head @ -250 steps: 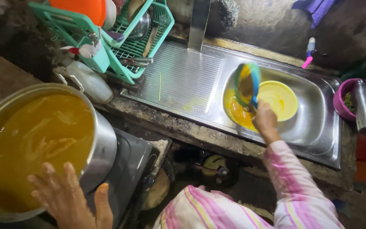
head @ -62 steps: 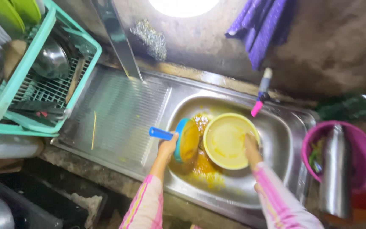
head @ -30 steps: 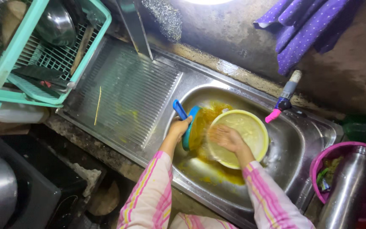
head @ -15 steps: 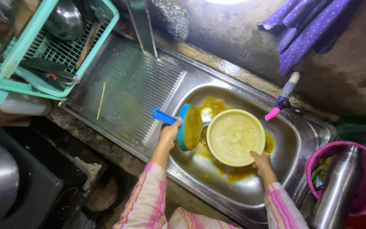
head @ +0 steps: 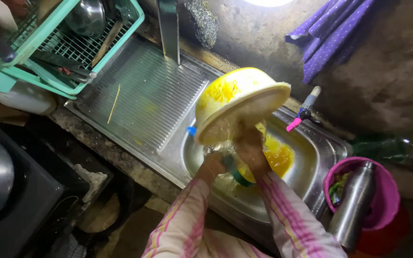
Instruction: The person holds a strainer in a pot of yellow soup on the stove, then carries the strainer to the sink and shakes the liquid into a bowl. They rinse the strainer and bowl, place a plate on the table, and then scrub and rinse a stainless steel thermos flask and its cap at the sink.
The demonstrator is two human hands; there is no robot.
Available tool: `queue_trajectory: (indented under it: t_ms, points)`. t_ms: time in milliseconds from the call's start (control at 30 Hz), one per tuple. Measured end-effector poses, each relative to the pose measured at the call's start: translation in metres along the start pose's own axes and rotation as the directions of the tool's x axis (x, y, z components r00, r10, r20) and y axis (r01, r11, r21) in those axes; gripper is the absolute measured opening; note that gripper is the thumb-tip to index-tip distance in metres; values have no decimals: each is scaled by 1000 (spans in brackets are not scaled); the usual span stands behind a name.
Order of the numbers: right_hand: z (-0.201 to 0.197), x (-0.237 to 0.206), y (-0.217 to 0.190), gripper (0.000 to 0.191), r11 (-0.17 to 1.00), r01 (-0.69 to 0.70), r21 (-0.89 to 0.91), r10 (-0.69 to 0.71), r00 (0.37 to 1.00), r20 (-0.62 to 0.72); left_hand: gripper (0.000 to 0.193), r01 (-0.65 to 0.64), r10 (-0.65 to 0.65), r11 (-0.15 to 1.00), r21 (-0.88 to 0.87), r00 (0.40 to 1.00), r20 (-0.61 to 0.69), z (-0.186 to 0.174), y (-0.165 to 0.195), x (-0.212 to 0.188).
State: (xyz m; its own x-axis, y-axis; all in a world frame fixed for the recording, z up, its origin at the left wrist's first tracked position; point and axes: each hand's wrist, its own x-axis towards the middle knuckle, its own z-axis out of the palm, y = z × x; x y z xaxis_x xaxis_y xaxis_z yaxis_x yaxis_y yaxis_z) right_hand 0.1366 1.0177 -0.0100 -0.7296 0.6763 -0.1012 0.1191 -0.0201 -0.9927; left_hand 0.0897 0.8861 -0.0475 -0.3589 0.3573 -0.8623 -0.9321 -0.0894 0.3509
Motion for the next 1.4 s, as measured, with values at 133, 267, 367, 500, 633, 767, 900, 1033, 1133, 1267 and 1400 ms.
queue_trajectory:
  t_ms: [133,267,367,500,633,767,900,1033,1133,1267,1400]
  points:
    - [4,22,-40,23,617,563,-550,-443,826,349,15,1,-1,1000,-23,1000,-7,30,9,6]
    - [-15,22,-39,23,669,521,-530,-359,851,383,18,-57,60,995,-79,997,38,43,31,11]
    - [-34,19,-27,22,758,449,-473,-311,886,343,21,-68,80,991,-114,991,107,44,40,13]
    - [-69,9,-19,22,949,146,-279,-94,977,192,24,-63,107,983,-173,961,255,31,42,10]
    - [-107,-2,-36,22,989,-115,-94,116,993,6,23,-29,54,981,-191,990,129,7,49,9]
    - [-139,-9,-52,22,796,61,-603,-176,975,-133,25,-211,210,975,-68,977,-25,-14,55,9]
    - [-158,2,-52,24,240,222,-945,-497,864,77,29,-286,283,954,-91,958,-45,-31,62,6]
    - [-165,18,-49,40,282,204,-938,-305,945,114,34,-332,326,942,-57,940,-101,-55,71,-4]
    - [-150,12,-41,39,565,-155,-810,84,988,-131,37,-389,379,919,-60,916,-129,-71,78,-13]
    - [-128,-23,-24,30,778,-75,-624,-34,986,-161,39,-437,423,896,-78,895,-143,-86,81,-24]
    - [-123,-65,-5,22,806,-25,-592,-139,963,-229,36,-424,392,898,-115,891,-231,-94,83,-35]
